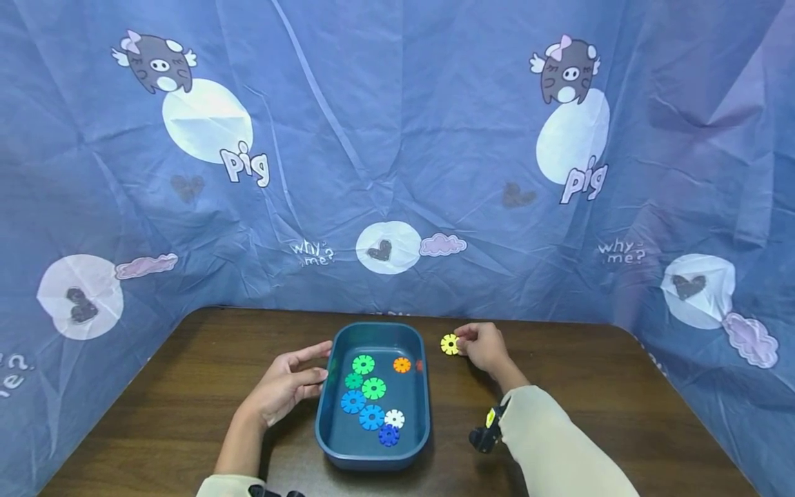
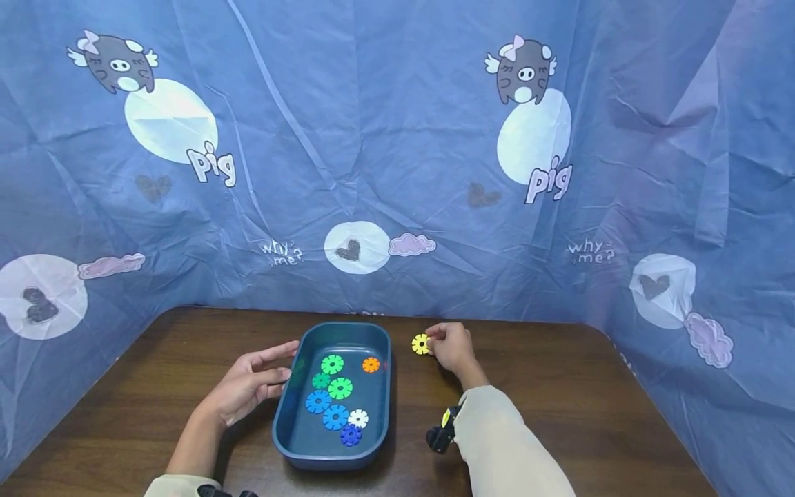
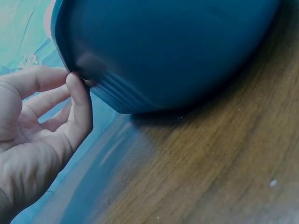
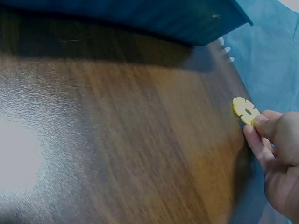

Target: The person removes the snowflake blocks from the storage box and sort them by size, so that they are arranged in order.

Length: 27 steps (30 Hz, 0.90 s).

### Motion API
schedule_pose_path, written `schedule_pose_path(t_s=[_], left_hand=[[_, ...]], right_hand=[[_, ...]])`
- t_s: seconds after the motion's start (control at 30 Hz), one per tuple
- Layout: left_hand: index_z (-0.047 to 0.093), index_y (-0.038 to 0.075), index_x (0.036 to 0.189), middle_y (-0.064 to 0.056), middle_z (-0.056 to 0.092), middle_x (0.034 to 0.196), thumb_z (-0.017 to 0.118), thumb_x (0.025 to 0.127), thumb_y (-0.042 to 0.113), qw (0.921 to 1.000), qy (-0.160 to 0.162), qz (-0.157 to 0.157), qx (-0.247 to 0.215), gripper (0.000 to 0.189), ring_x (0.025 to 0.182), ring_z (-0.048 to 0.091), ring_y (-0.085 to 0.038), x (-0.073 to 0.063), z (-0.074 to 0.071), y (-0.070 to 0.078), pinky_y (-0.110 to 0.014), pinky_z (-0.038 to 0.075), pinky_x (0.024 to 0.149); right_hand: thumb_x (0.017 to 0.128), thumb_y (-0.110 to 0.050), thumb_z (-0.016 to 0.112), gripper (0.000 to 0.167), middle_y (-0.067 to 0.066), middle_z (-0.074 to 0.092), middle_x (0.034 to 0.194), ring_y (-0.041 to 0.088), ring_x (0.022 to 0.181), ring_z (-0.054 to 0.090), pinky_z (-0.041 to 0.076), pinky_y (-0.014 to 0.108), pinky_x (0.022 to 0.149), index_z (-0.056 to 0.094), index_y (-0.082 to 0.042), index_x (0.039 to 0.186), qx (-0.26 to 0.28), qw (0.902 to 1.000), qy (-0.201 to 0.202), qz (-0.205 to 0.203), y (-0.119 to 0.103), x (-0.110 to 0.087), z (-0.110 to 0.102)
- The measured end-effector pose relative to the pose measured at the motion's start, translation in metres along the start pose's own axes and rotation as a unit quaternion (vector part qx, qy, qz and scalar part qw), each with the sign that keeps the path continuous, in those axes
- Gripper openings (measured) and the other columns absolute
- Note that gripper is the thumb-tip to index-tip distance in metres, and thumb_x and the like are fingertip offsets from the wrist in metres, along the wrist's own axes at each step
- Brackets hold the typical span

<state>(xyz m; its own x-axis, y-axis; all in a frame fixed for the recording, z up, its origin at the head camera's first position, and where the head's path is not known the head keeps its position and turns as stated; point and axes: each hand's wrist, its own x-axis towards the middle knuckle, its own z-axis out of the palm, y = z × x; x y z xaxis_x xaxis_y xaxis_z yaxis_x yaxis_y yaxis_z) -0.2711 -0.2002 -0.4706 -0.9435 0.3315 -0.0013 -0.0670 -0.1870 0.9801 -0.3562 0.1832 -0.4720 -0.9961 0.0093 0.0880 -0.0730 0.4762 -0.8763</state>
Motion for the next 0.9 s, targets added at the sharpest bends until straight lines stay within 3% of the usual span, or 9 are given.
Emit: schedule_pose_path(t_s=[0.17, 0.43, 0.63, 0.9], left_hand=[[0.035, -0.008, 0.154, -0.031, 0.04, 0.149, 0.063, 0.095, -0.003, 1.0, -0.004, -0.003, 0.001, 0.066, 0.103, 0.07, -0.021, 0.0, 0.001, 0.0, -0.036, 0.06, 0.086], [0.035, -0.008, 0.154, -0.031, 0.04, 0.148, 0.063, 0.094, -0.004, 1.0, 0.001, -0.002, 0.003, 0.066, 0.102, 0.07, -0.023, -0.001, 0.001, 0.001, -0.036, 0.06, 0.085], [0.035, -0.008, 0.154, -0.032, 0.039, 0.151, 0.062, 0.095, -0.004, 1.0, -0.005, -0.001, 0.001, 0.066, 0.106, 0.069, -0.025, -0.001, 0.0, 0.0, -0.038, 0.06, 0.087], [0.036, -0.007, 0.154, -0.032, 0.038, 0.152, 0.063, 0.095, -0.002, 1.0, -0.005, -0.002, 0.006, 0.065, 0.109, 0.069, -0.028, 0.0, 0.0, 0.001, -0.04, 0.059, 0.09]], right_hand=[[0.092, 0.011, 0.066, 0.013, 0.018, 0.073, 0.094, 0.019, 0.078, 0.071, 0.061, 0.028, 0.07, 0.073, 0.011, 0.104, -0.004, 0.9999, 0.005, 0.014, 0.004, 0.0, 0.003], [0.092, 0.006, 0.068, 0.016, 0.016, 0.075, 0.096, 0.021, 0.085, 0.071, 0.058, 0.032, 0.075, 0.074, 0.008, 0.107, -0.051, 0.9986, 0.013, -0.008, 0.001, 0.001, 0.0], [0.093, 0.005, 0.067, 0.018, 0.016, 0.075, 0.098, 0.021, 0.087, 0.071, 0.058, 0.032, 0.077, 0.073, 0.009, 0.109, -0.039, 0.9992, -0.003, -0.012, -0.001, 0.004, -0.006], [0.094, -0.001, 0.069, 0.019, 0.013, 0.075, 0.097, 0.02, 0.083, 0.07, 0.058, 0.031, 0.072, 0.073, 0.007, 0.111, -0.05, 0.9897, -0.072, -0.113, -0.029, 0.011, -0.012]])
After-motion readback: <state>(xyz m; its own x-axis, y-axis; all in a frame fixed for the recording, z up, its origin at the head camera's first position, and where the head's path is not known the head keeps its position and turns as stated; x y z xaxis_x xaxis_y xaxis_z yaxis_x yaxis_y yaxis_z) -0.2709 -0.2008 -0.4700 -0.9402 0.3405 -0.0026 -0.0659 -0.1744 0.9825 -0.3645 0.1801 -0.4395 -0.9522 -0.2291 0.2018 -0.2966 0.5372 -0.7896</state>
